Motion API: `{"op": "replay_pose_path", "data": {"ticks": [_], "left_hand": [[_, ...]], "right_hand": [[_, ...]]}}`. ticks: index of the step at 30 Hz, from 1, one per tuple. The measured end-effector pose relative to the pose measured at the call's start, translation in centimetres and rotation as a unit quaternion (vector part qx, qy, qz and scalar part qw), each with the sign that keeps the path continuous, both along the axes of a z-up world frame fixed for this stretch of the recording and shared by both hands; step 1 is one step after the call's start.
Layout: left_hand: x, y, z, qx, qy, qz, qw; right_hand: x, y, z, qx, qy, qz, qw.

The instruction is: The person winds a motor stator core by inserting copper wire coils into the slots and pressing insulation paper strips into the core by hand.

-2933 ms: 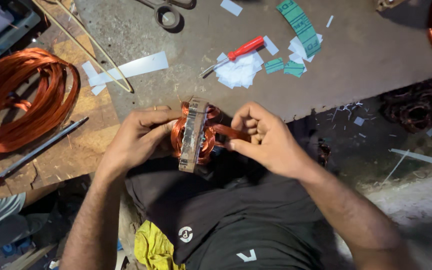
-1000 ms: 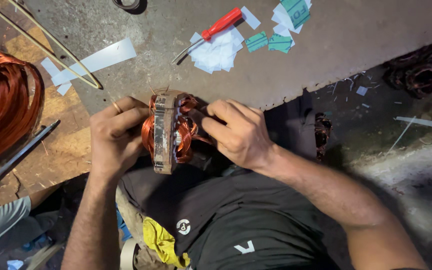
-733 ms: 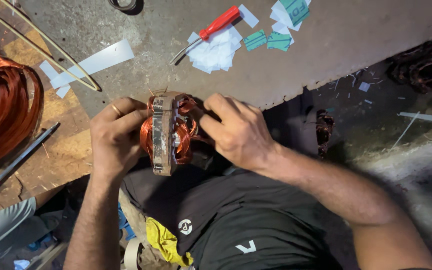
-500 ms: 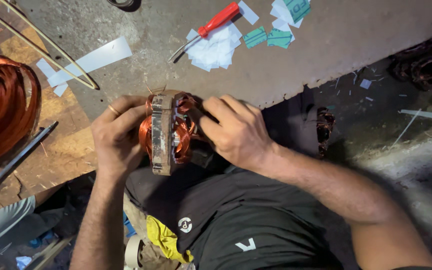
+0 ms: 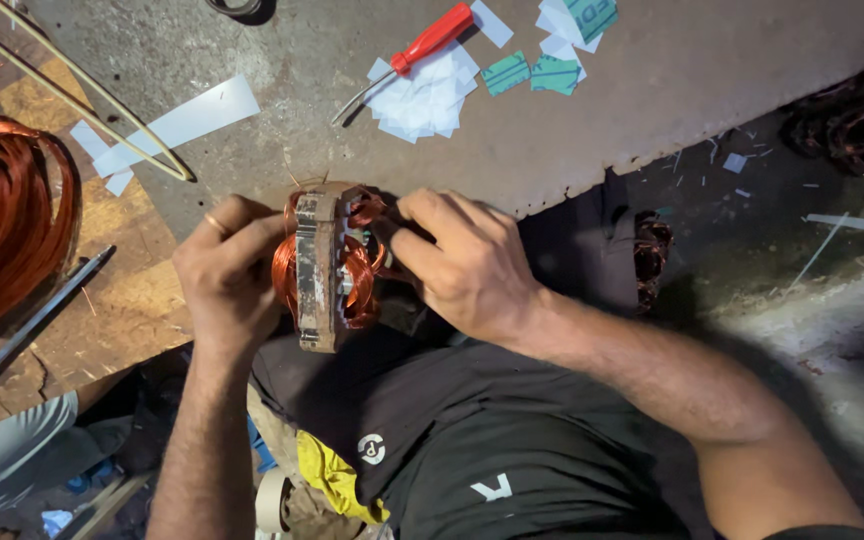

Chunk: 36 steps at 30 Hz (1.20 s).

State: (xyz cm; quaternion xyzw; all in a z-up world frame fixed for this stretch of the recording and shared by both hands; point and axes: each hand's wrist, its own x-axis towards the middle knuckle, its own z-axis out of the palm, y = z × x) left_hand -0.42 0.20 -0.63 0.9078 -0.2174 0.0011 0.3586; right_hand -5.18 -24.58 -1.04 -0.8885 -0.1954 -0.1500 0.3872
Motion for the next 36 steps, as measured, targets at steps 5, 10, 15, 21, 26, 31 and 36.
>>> {"op": "replay_pose_path", "data": {"ticks": [5,10,15,21,26,31,36], "left_hand": [[1.5,-1.6,2.6,-0.058,0.097,-0.014,0.993],[3.9,-2.2,4.8,-0.023,0.067,-0.144,0.987],[4.6,-2.0,3.5,-0.031,0.209,-0.137,0.968],[3.0,-1.3,2.1,-0.179,0.155,-0.079,0.968],[-0.1,-1.1,0.9,-0.033,0.084,0.041,0.995],[-0.3,-0.5,0.2,-0.008,-0.027,-0.027,0.999],[-1.2,-0.3,1.3,-0.035,0.037,-0.021,0.998]], "right_hand": [[0.0,0.0,0.8,-0.013,0.034,0.001,0.999],[0.3,0.0,0.5,-0.018,0.042,0.013,0.999],[-0.9,-2.3,1.5,0.018,0.056,0.001,0.998],[-2.6,-3.4,2.1,0.069,0.112,-0.061,0.989],[-1.6,-3.1,2.7,0.056,0.123,-0.061,0.989],[-1.0,-1.9,3.5,-0.005,-0.021,0.051,0.998],[0.4,-0.8,1.4,-0.034,-0.013,0.166,0.985]]}}
